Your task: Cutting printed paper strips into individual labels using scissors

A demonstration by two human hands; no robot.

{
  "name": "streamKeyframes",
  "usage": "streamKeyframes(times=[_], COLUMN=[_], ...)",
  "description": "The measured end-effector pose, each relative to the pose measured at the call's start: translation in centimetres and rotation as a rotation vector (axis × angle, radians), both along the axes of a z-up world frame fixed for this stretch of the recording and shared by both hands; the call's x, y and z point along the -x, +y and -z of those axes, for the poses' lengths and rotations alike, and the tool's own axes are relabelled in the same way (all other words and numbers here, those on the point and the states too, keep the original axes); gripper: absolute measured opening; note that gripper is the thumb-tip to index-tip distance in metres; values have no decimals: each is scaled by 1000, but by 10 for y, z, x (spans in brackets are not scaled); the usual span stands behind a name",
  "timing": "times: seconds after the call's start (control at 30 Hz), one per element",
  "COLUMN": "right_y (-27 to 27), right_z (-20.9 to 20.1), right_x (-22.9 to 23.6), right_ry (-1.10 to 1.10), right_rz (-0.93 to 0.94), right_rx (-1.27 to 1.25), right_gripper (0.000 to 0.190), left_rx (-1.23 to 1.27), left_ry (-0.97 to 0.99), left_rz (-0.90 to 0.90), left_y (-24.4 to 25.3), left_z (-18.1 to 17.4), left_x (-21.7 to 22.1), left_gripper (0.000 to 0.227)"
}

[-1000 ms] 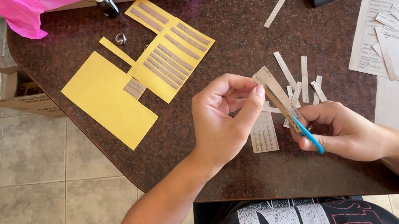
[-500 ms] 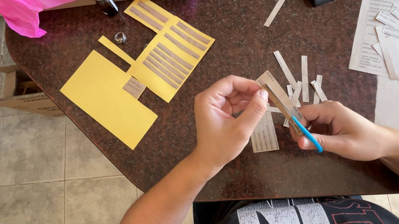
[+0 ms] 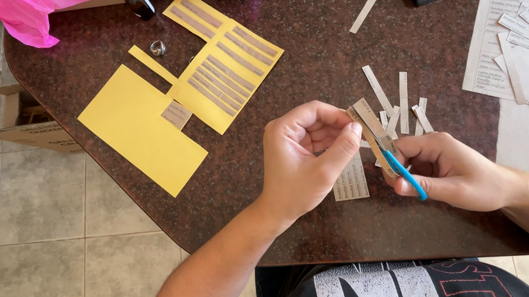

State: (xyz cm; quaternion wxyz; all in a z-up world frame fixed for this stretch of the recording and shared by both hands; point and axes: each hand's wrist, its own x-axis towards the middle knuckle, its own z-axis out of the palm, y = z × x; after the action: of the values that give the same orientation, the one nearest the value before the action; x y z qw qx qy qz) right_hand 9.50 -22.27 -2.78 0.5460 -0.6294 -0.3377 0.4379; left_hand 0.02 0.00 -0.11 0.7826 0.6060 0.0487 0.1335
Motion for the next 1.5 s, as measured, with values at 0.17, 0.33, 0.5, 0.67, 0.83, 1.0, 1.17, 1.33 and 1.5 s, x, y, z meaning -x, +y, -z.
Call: streamKeyframes(times=[0.17, 0.33, 0.5, 0.67, 0.83, 1.0, 1.17, 1.33, 1.5], right_y=[3, 8, -10, -11, -9, 2, 20, 20, 19], right_z=[-4, -20, -14, -26, -28, -25, -38, -27, -14], right_x=[1, 2, 0, -6, -7, 0, -2, -10, -14], right_ry=[-37, -82, 330, 394, 417, -82, -581, -718, -839], right_rz=[-2, -10, 248, 366, 343, 345, -120, -123, -15], right_rx=[-4, -22, -218, -337, -336, -39, 165, 182, 120], right_gripper=[33, 38, 42, 40, 44, 33, 53, 61, 44], left_rx=[35, 161, 99, -611, -1174, -1313, -1493, -1509, -1483], left_ry=[1, -85, -62, 71, 6, 277, 331, 283, 231], left_rz=[13, 70, 112, 97, 113, 358, 560, 472, 410], left_y=[-2, -1, -13, -16, 10, 26, 13, 13, 18], left_z=[0, 8, 23, 48, 43, 19, 33, 37, 48], left_x=[-1, -7, -28, -43, -41, -26, -26, -23, -25], left_gripper=[8, 7, 6, 12, 24, 50, 56, 94, 97])
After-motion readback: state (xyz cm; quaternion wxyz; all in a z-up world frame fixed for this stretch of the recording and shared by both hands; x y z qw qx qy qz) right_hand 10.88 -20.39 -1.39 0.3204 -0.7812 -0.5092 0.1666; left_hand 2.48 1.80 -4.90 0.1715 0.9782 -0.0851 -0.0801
